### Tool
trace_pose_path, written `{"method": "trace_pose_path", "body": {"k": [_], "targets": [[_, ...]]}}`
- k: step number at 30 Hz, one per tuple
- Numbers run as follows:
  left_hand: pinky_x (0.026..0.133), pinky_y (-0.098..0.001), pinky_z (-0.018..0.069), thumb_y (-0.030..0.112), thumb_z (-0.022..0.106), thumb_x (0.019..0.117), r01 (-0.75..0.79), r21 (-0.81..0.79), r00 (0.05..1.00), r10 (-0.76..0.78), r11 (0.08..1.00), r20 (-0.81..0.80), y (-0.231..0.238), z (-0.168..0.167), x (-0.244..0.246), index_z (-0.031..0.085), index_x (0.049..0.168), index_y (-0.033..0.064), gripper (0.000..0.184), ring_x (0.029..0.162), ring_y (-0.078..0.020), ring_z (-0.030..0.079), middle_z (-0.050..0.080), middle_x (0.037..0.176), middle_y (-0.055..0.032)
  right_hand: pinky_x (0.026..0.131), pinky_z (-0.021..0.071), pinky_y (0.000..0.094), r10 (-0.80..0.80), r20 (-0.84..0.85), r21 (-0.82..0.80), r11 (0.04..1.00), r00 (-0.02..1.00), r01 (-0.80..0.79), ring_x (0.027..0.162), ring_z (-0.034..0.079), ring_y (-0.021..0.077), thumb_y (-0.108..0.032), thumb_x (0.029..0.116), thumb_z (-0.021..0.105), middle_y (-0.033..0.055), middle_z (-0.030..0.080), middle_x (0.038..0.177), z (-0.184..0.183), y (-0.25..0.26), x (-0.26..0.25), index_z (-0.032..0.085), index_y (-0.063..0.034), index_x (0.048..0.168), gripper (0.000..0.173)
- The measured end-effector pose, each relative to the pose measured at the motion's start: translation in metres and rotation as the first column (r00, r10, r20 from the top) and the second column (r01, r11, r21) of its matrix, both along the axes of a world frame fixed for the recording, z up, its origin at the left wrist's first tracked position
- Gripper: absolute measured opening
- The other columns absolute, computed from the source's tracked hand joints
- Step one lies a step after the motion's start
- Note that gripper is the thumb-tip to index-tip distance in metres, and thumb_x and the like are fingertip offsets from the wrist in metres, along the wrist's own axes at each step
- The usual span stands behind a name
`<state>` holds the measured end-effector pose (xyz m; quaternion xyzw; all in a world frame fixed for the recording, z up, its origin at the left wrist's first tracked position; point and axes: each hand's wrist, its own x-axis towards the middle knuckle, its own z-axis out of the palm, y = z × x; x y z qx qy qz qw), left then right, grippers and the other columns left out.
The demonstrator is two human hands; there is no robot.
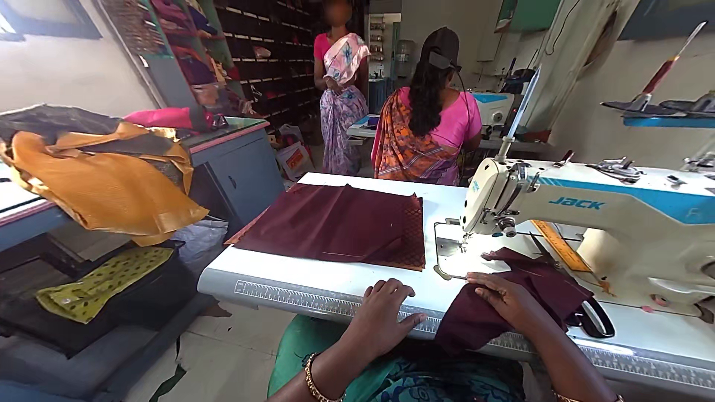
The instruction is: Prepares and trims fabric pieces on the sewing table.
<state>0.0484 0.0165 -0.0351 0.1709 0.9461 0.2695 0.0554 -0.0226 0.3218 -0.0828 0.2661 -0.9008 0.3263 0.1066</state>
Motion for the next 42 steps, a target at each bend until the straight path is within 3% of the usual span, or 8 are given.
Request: {"method": "trace_pose_path", "body": {"k": [7,14,21,24,27,29,35,42], "targets": [[0.116,-0.0634,0.0243,0.062,0.070,0.0878,0.124,-0.065,0.991,-0.127,0.990,-0.050,0.038,-0.021,0.010,0.056,0.145,0.0157,0.075,0.148,-0.0309,0.037,0.047,0.157,-0.0077,0.102,0.0497,0.0574,-0.380,0.010,-0.008,0.925,0.925,0.380,0.118,0.064,0.0388,0.003,0.1005,0.058,0.0225,0.066,0.127,0.010,0.003,-0.004,0.064,0.0041,0.126,0.026],[0.116,-0.0592,0.0233,0.050,0.070,0.0936,0.054,-0.028,0.998,-0.054,0.998,0.017,0.045,-0.014,-0.009,0.058,0.142,0.0182,0.059,0.146,-0.0251,0.040,0.052,0.152,-0.0037,0.103,0.0492,0.0559,-0.418,-0.016,-0.041,0.908,0.908,0.417,0.121,0.063,0.0389,0.010,0.0976,0.057,0.0239,0.066,0.127,0.009,0.003,-0.006,0.069,0.0075,0.106,0.014],[0.110,-0.0660,0.0324,-0.013,0.060,0.0887,-0.241,-0.100,0.846,0.159,0.965,-0.509,0.029,-0.010,-0.007,0.075,0.116,0.0135,0.041,0.137,-0.0342,0.052,0.065,0.136,-0.0096,0.099,0.0526,0.0532,-0.383,-0.086,-0.039,0.924,0.920,0.381,0.118,0.065,0.0363,0.012,0.0977,0.050,0.0216,0.066,0.130,-0.001,0.008,-0.007,0.076,0.0015,0.101,0.029],[0.105,-0.0564,0.0478,0.020,0.057,0.1032,-0.013,-0.043,0.858,-0.011,0.999,-0.514,0.029,-0.025,-0.002,0.072,0.122,0.0062,0.027,0.124,-0.0300,0.064,0.070,0.128,-0.0110,0.101,0.0516,0.0540,-0.397,-0.082,-0.048,0.918,0.914,0.394,0.122,0.063,0.0378,0.011,0.0983,0.049,0.0229,0.064,0.132,-0.001,0.005,-0.006,0.076,0.0020,0.102,0.028],[0.119,-0.0562,0.0303,0.058,0.049,0.1018,0.083,-0.142,0.961,-0.117,0.986,-0.252,0.028,-0.037,0.004,0.046,0.153,0.0051,0.074,0.150,-0.0305,0.039,0.044,0.161,-0.0116,0.099,0.0532,0.0548,-0.402,-0.124,-0.071,0.916,0.907,0.396,0.119,0.064,0.0387,0.012,0.0969,0.051,0.0234,0.065,0.130,-0.004,0.004,-0.004,0.076,0.0018,0.101,0.027],[0.121,-0.0588,0.0255,0.066,0.047,0.0985,0.091,-0.204,0.951,-0.146,0.975,-0.274,0.020,-0.051,0.000,0.044,0.156,0.0074,0.082,0.153,-0.0297,0.034,0.039,0.165,-0.0084,0.099,0.0535,0.0548,-0.407,-0.140,-0.069,0.914,0.903,0.401,0.118,0.065,0.0383,0.012,0.0968,0.051,0.0222,0.066,0.130,-0.004,0.003,-0.002,0.077,0.0011,0.100,0.028],[0.106,-0.0618,0.0447,0.056,0.050,0.1020,0.004,-0.063,0.711,-0.047,0.998,-0.701,-0.012,-0.086,-0.007,0.072,0.122,0.0146,0.051,0.130,-0.0239,0.063,0.069,0.136,-0.0006,0.099,0.0524,0.0556,-0.386,-0.097,-0.045,0.923,0.917,0.383,0.117,0.066,0.0362,0.009,0.0983,0.053,0.0191,0.067,0.129,-0.002,0.004,0.001,0.077,0.0000,0.105,0.026],[0.113,-0.0366,0.0389,0.039,0.042,0.1076,0.008,-0.011,0.415,-0.014,1.000,-0.910,-0.064,-0.124,-0.015,0.070,0.114,0.0203,0.034,0.130,-0.0114,0.059,0.071,0.132,0.0037,0.095,0.0565,0.0477,-0.280,-0.527,-0.080,0.956,0.802,0.281,0.111,0.070,0.0336,-0.001,0.0948,0.050,0.0166,0.072,0.120,-0.015,0.007,0.002,0.077,-0.0004,0.103,0.028]]}}
